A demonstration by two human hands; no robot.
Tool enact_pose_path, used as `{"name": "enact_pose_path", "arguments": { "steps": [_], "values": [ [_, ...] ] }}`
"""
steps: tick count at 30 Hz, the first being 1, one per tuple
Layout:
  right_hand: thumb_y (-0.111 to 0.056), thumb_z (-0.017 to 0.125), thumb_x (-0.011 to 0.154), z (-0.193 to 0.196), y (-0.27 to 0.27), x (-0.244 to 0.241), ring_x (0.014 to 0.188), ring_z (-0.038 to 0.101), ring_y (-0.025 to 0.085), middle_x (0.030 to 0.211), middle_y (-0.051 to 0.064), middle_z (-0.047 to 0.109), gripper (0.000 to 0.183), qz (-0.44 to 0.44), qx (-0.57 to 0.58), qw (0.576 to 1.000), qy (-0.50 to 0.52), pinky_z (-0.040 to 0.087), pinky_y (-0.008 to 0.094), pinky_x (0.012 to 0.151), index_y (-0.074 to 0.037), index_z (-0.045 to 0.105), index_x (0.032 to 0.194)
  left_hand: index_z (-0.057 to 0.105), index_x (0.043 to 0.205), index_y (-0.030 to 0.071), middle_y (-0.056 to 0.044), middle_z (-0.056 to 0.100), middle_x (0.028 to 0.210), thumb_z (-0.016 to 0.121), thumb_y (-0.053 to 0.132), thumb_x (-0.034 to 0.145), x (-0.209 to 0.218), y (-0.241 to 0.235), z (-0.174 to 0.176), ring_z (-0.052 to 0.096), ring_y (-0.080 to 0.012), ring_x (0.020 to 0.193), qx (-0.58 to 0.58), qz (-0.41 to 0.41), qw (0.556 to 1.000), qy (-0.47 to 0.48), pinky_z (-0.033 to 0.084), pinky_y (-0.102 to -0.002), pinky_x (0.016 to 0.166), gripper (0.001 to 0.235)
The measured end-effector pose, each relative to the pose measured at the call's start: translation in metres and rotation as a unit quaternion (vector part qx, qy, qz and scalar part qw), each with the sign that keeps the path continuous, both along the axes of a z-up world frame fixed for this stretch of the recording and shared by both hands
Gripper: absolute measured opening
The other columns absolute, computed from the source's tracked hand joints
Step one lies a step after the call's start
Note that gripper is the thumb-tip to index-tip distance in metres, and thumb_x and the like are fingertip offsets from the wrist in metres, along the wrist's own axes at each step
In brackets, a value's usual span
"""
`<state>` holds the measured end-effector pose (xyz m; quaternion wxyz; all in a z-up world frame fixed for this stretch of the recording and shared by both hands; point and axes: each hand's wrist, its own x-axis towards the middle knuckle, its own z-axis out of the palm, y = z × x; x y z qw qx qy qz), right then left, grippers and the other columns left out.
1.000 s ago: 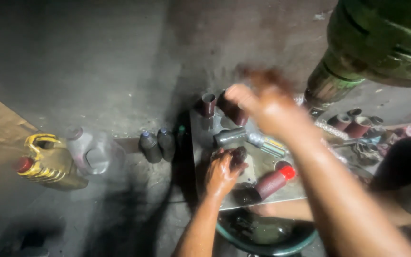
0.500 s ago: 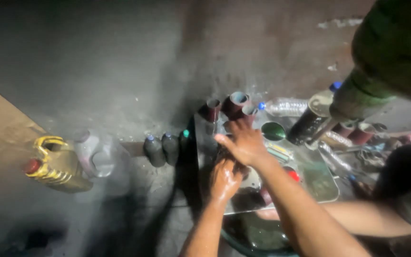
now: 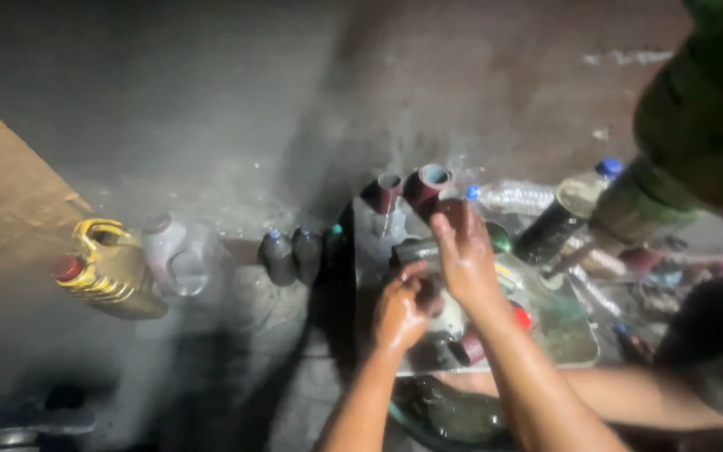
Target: The person operates a green bench drill press, gripping its feed handles to lower the spinning tool onto a metal engine casing clamped on the work table, lifting the head between cuts. A second person assists by holding a plastic bottle and passing small parts while the person repositions the workpiece and continues drilling.
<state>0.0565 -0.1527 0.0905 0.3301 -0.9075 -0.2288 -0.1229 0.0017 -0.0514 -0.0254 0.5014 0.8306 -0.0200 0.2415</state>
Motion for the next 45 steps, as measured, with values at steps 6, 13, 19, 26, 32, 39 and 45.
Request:
{"name": "enact_pose_path", "arguments": {
  "steps": [6, 13, 19, 26, 32, 39, 45],
  "values": [
    [-0.037, 0.067, 0.092, -0.010, -0.021, -0.054, 0.120, 0.057, 0.047, 0.129, 0.029, 0.058, 0.065, 0.043, 0.030, 0.998, -0.031, 0.044, 0.054, 0.100, 0.003, 0.050, 0.140, 0.067, 0.113, 0.000, -0.016, 0.074, 0.102, 0.078, 0.031, 0.089, 0.007, 0.003, 0.050, 0.069, -0.0287, 0.090, -0.244, 0.102, 0.964, -0.036, 0.055, -0.036, 0.079, 0.040],
    [-0.015, 0.065, 0.093, -0.042, -0.098, -0.066, 0.108, 0.063, 0.042, 0.120, 0.022, 0.061, 0.049, 0.035, -0.035, 0.995, 0.090, 0.052, 0.047, 0.091, -0.006, 0.051, 0.139, 0.072, 0.105, 0.001, -0.015, 0.074, 0.095, 0.080, 0.036, 0.088, -0.008, -0.002, 0.067, 0.069, -0.0269, 0.085, -0.267, 0.000, 0.948, 0.170, 0.053, -0.039, 0.073, 0.040],
    [-0.012, 0.063, 0.088, -0.086, -0.229, -0.013, 0.098, 0.063, 0.042, 0.105, 0.022, 0.062, 0.039, 0.008, -0.116, 0.992, -0.045, 0.052, 0.049, 0.085, -0.002, 0.056, 0.125, 0.073, 0.104, 0.007, -0.015, 0.076, 0.101, 0.077, 0.025, 0.079, -0.003, -0.045, 0.042, 0.071, -0.0337, 0.091, 0.032, 0.028, 0.996, 0.078, 0.055, -0.044, 0.080, 0.031],
    [-0.017, 0.066, 0.086, -0.139, -0.240, 0.046, 0.110, 0.060, 0.047, 0.119, 0.026, 0.058, 0.037, -0.152, -0.247, 0.952, 0.100, 0.051, 0.052, 0.092, -0.003, 0.054, 0.118, 0.068, 0.114, 0.004, -0.017, 0.071, 0.107, 0.064, 0.006, 0.082, 0.105, -0.082, 0.003, 0.067, -0.0366, 0.104, 0.314, -0.043, 0.948, -0.003, 0.054, -0.047, 0.087, 0.033],
    [-0.044, 0.075, 0.086, -0.035, -0.190, 0.018, 0.128, 0.049, 0.037, 0.132, 0.013, 0.054, 0.057, -0.153, -0.362, 0.896, 0.206, 0.041, 0.052, 0.104, -0.010, 0.055, 0.128, 0.070, 0.104, 0.009, -0.012, 0.072, 0.106, 0.061, 0.006, 0.083, 0.175, -0.075, -0.026, 0.067, -0.0344, 0.107, 0.493, -0.187, 0.849, 0.026, 0.053, -0.053, 0.089, 0.024],
    [-0.041, 0.077, 0.085, -0.014, -0.188, 0.011, 0.124, 0.052, 0.037, 0.128, 0.013, 0.057, 0.064, -0.092, -0.228, 0.962, 0.121, 0.042, 0.050, 0.100, -0.011, 0.053, 0.137, 0.064, 0.112, 0.008, -0.017, 0.073, 0.101, 0.076, 0.015, 0.076, 0.166, -0.065, 0.001, 0.071, -0.0376, 0.099, 0.507, -0.281, 0.809, 0.097, 0.057, -0.049, 0.083, 0.039],
    [-0.018, 0.080, 0.066, -0.014, -0.179, -0.007, 0.122, 0.055, 0.040, 0.128, 0.020, 0.061, 0.086, 0.067, -0.192, 0.973, -0.104, 0.044, 0.051, 0.094, -0.004, 0.048, 0.144, 0.058, 0.124, 0.009, -0.022, 0.072, 0.105, 0.086, 0.026, 0.070, 0.087, -0.068, 0.084, 0.070, -0.0368, 0.095, 0.286, -0.285, 0.890, 0.215, 0.055, -0.047, 0.083, 0.063]
  ]
}}
